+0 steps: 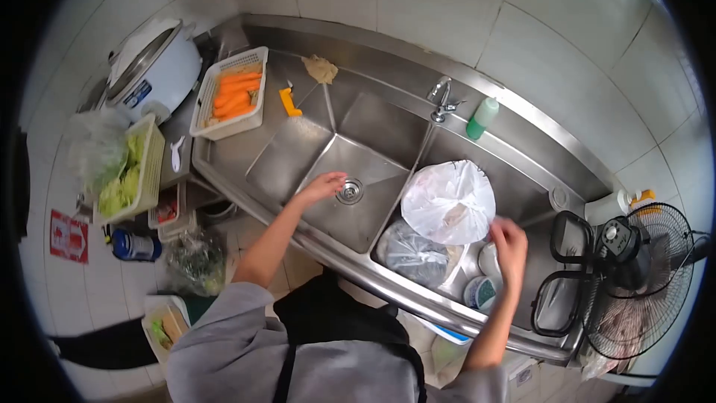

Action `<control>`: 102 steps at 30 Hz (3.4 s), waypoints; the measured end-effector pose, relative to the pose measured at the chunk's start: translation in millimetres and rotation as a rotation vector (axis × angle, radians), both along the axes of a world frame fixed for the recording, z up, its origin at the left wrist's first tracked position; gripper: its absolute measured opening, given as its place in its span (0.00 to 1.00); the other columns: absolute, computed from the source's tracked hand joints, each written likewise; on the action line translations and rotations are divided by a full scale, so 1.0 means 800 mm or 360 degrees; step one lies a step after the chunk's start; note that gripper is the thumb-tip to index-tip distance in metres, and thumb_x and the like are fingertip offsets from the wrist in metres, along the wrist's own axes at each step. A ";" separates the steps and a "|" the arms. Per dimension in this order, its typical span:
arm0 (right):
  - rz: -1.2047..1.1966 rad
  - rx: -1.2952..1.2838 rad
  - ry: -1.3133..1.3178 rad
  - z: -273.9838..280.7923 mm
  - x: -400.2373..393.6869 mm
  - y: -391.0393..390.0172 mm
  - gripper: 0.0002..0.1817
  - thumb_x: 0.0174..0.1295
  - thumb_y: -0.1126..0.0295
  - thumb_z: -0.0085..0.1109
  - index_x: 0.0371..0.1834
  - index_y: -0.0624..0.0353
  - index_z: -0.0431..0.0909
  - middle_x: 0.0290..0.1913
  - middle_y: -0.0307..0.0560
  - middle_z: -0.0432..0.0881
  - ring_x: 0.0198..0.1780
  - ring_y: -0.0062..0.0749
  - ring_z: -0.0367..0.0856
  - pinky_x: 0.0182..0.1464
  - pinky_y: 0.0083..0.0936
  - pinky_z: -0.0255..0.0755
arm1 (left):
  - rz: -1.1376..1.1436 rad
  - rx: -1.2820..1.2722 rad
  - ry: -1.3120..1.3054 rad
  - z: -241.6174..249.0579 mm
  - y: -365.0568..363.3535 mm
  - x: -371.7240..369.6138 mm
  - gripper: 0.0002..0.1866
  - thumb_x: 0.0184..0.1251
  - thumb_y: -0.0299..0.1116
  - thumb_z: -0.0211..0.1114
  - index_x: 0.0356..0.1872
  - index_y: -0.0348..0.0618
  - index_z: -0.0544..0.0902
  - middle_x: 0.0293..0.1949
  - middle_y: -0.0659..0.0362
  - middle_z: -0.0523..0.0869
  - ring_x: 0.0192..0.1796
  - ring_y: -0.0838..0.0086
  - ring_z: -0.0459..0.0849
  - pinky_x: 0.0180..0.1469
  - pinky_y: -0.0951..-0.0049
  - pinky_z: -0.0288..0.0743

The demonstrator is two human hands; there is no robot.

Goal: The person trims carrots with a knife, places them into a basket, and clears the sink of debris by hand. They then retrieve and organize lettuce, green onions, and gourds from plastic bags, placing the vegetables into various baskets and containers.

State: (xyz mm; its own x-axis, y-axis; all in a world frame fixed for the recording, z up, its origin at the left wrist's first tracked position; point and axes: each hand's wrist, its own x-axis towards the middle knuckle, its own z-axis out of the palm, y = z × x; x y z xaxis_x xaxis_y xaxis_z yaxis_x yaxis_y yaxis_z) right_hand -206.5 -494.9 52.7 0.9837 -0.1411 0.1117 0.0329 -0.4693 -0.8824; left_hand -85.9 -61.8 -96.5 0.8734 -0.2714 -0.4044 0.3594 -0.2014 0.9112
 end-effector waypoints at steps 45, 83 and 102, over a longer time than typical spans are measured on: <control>-0.0225 0.1733 -0.0033 -0.058 0.468 0.226 0.25 0.64 0.49 0.45 0.20 0.60 0.67 0.22 0.42 0.74 0.25 0.26 0.71 0.32 0.18 0.72 | 0.0507 0.0023 -0.0163 -0.029 -0.240 0.218 0.09 0.50 0.28 0.54 0.23 0.35 0.81 0.26 0.46 0.81 0.29 0.62 0.81 0.30 0.59 0.74; -0.0913 0.0917 0.0445 -0.211 0.490 0.091 0.16 0.50 0.60 0.60 0.36 0.58 0.72 0.36 0.44 0.73 0.35 0.32 0.72 0.32 0.36 0.69 | 0.0151 0.0649 -0.0498 -0.032 -0.106 0.159 0.15 0.52 0.40 0.59 0.29 0.36 0.84 0.34 0.47 0.83 0.41 0.54 0.81 0.44 0.61 0.74; 0.1530 -0.2654 0.0279 -0.259 0.339 0.437 0.19 0.55 0.60 0.56 0.50 0.52 0.73 0.52 0.40 0.73 0.50 0.33 0.72 0.56 0.28 0.60 | 0.0703 0.0478 -0.0878 -0.015 -0.080 0.087 0.40 0.40 0.34 0.69 0.58 0.34 0.63 0.46 0.44 0.76 0.49 0.52 0.75 0.50 0.60 0.70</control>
